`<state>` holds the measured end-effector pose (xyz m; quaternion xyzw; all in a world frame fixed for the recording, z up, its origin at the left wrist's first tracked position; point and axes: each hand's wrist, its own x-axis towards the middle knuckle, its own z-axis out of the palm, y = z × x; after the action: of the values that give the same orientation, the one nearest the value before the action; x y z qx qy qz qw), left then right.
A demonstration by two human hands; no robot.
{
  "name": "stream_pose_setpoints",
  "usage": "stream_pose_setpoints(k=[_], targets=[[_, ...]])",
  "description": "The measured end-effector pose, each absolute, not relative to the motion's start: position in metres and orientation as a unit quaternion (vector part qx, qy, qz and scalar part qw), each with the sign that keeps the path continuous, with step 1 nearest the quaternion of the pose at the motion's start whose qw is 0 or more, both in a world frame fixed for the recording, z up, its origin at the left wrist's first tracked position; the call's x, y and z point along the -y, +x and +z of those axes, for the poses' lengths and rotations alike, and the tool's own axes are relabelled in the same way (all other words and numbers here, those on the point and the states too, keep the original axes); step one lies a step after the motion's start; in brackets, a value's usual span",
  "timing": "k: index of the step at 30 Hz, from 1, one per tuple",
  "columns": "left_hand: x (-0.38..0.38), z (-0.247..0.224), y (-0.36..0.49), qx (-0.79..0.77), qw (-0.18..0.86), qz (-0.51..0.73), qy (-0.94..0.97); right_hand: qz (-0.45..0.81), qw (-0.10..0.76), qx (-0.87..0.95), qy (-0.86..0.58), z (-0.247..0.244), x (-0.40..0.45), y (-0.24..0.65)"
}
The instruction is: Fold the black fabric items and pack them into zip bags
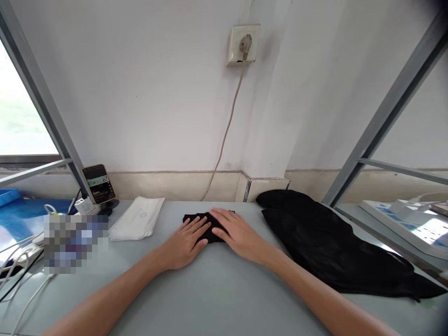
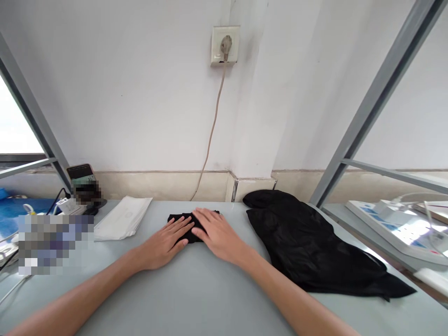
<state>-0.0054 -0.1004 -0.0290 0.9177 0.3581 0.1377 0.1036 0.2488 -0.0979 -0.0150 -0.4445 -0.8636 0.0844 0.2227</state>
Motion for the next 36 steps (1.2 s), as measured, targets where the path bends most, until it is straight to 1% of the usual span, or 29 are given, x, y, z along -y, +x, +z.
stream_pose_setpoints(k=[2,4,8,12,16,18,19,22,23,24,26,29,31,33,36], targets=[[0.099,-0.032,-0.007,-0.369,0.099,0.135,0.914,0.134,0.155,0.88,-0.429,-0.021,0.098,0.248],[0.097,-0.033,-0.01,-0.378,0.09,0.139,0.911,0.154,0.129,0.879,-0.433,-0.028,0.094,0.25],[0.091,-0.033,-0.015,-0.409,0.087,0.129,0.899,0.142,0.136,0.859,-0.473,-0.035,0.082,0.257],[0.086,-0.035,-0.021,-0.44,0.071,0.131,0.885,0.109,0.14,0.816,-0.55,-0.038,0.072,0.263],[0.084,-0.034,-0.021,-0.469,0.048,0.152,0.869,0.007,0.149,0.785,-0.601,-0.036,0.071,0.265],[0.086,-0.03,-0.019,-0.472,0.053,0.184,0.861,-0.045,0.174,0.781,-0.599,-0.031,0.075,0.263],[0.087,-0.027,-0.019,-0.471,0.064,0.201,0.856,-0.045,0.19,0.788,-0.584,-0.028,0.078,0.261],[0.086,-0.013,-0.022,-0.485,0.077,0.21,0.846,0.061,0.208,0.849,-0.481,-0.02,0.087,0.257],[0.083,-0.007,-0.026,-0.499,0.061,0.199,0.841,0.102,0.2,0.866,-0.446,-0.018,0.089,0.256],[0.08,-0.002,-0.033,-0.518,0.022,0.177,0.836,0.133,0.191,0.875,-0.425,-0.017,0.091,0.254],[0.071,0.006,-0.051,-0.552,-0.021,0.17,0.816,0.152,0.189,0.865,-0.44,-0.014,0.094,0.252],[0.058,0.011,-0.081,-0.63,-0.071,0.181,0.752,0.125,0.211,0.824,-0.511,-0.009,0.094,0.25],[0.053,0.009,-0.096,-0.665,-0.078,0.179,0.721,0.105,0.215,0.81,-0.535,-0.006,0.094,0.252],[0.05,0.007,-0.101,-0.678,-0.075,0.178,0.709,0.111,0.201,0.813,-0.536,-0.005,0.093,0.256],[0.052,0.01,-0.091,-0.663,-0.07,0.194,0.72,0.18,0.154,0.819,-0.523,-0.002,0.093,0.265]])
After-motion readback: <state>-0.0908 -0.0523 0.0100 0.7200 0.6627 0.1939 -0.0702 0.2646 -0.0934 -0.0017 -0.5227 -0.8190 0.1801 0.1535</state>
